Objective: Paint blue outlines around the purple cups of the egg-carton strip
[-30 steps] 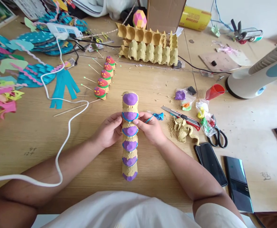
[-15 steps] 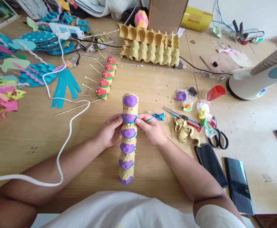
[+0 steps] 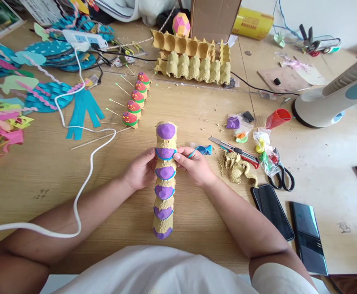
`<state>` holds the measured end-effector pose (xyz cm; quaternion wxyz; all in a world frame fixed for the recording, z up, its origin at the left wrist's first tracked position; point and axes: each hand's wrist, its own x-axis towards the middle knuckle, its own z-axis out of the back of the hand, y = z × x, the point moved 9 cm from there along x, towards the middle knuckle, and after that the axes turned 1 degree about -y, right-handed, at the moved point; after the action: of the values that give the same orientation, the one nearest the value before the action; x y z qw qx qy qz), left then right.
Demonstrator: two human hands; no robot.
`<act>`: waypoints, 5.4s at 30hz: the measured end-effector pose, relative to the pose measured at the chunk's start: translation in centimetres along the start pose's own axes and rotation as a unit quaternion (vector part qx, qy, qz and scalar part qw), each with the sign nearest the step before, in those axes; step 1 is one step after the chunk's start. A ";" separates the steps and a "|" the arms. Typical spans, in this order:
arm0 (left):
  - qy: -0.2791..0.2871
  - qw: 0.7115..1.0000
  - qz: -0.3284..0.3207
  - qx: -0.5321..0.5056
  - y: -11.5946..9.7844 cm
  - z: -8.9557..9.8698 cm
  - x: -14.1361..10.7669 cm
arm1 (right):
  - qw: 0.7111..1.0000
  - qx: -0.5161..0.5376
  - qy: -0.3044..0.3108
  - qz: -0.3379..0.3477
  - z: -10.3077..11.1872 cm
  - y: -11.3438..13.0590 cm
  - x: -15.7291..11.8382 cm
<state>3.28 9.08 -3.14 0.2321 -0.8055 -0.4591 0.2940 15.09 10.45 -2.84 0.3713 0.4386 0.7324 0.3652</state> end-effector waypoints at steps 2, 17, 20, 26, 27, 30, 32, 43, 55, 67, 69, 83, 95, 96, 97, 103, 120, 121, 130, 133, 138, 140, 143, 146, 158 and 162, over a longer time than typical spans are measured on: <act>-0.009 1.000 -0.002 0.002 0.0 0.2 0.1 | 1.000 0.002 0.006 -0.006 -0.2 0.0 -0.1; -0.043 0.997 -0.034 0.050 -0.5 0.5 0.1 | 1.000 -0.011 -0.025 -0.007 -0.1 0.1 0.2; -0.057 0.996 -0.045 0.051 -0.6 0.7 0.1 | 0.999 -0.002 -0.033 -0.011 -0.1 0.0 0.3; -0.056 0.997 -0.055 0.024 -0.4 0.7 0.2 | 0.998 0.006 -0.065 0.003 0.2 0.0 0.2; -0.054 0.997 -0.053 0.020 -0.4 0.6 0.2 | 0.998 0.012 -0.067 0.002 0.2 -0.1 0.1; -0.056 0.997 -0.045 0.008 -0.3 0.5 0.2 | 0.998 0.031 -0.061 -0.006 0.0 -0.1 0.0; -0.059 0.997 -0.042 0.001 -0.3 0.5 0.2 | 0.998 0.032 -0.050 -0.007 -0.3 -0.1 -0.1; -0.065 0.996 -0.050 0.017 -0.4 0.4 0.2 | 0.997 0.040 -0.059 0.001 -0.2 0.1 -0.4; -0.076 0.995 -0.056 0.034 -0.6 0.8 0.3 | 0.999 0.026 -0.022 0.015 -0.5 0.3 -0.1; -0.084 0.993 -0.061 0.057 -0.8 1.0 0.2 | 1.000 0.007 0.003 0.022 -0.6 0.2 0.1; -0.086 0.992 -0.070 0.065 -1.0 1.0 0.2 | 0.999 -0.005 0.010 0.032 -0.7 0.4 0.1; -0.106 0.950 -0.155 0.248 -2.7 2.0 -0.1 | 0.970 -0.216 0.014 0.113 -0.3 3.7 -0.1; -0.111 0.962 -0.126 0.214 -2.4 2.3 0.1 | 0.954 -0.271 0.033 0.120 0.2 3.9 0.2; -0.104 0.965 -0.127 0.205 -2.4 2.1 0.1 | 0.955 -0.269 0.031 0.118 0.3 3.8 0.2; -0.094 0.968 -0.126 0.195 -2.4 1.9 0.2 | 0.956 -0.269 0.026 0.118 0.4 3.8 0.2; -0.083 0.970 -0.125 0.189 -2.5 1.6 0.2 | 0.948 -0.288 0.020 0.131 0.7 4.1 0.3; -0.058 0.994 -0.058 0.078 -1.6 0.7 0.3 | 0.970 -0.214 0.050 0.107 -0.2 3.8 0.0; -0.064 0.994 -0.058 0.073 -1.7 0.7 0.2 | 0.972 -0.206 0.057 0.103 -0.4 3.7 0.0; -0.062 0.993 -0.063 0.084 -1.7 0.8 0.2 | 0.967 -0.232 0.037 0.102 -0.3 3.8 -0.1; -0.066 0.992 -0.063 0.088 -1.7 0.9 0.2 | 0.966 -0.235 0.052 0.098 -0.4 3.6 -0.1; -0.066 0.993 -0.060 0.076 -1.8 0.5 0.1 | 0.965 -0.236 0.040 0.106 -0.1 3.7 0.0; -0.072 0.993 -0.063 0.073 -1.8 0.6 0.1 | 0.969 -0.220 0.045 0.099 -0.2 3.6 0.0; -0.086 0.989 -0.075 0.093 -1.7 1.1 0.2 | 0.973 -0.213 0.040 0.083 -0.3 3.4 0.0; -0.101 0.981 -0.088 0.139 -1.6 2.0 0.1 | 0.965 -0.249 0.013 0.085 0.1 3.5 -0.1; -0.081 0.922 -0.168 0.339 -3.6 1.2 -0.4 | 0.909 -0.374 -0.058 0.177 0.1 5.3 -1.1; -0.098 0.914 -0.168 0.356 -3.7 1.2 -0.7 | 0.899 -0.397 -0.030 0.182 -0.5 5.7 -1.2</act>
<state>-0.04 10.36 -1.49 0.5033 -0.5477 -0.4727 0.4726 17.19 11.27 2.50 0.4635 0.3916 0.4226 0.6732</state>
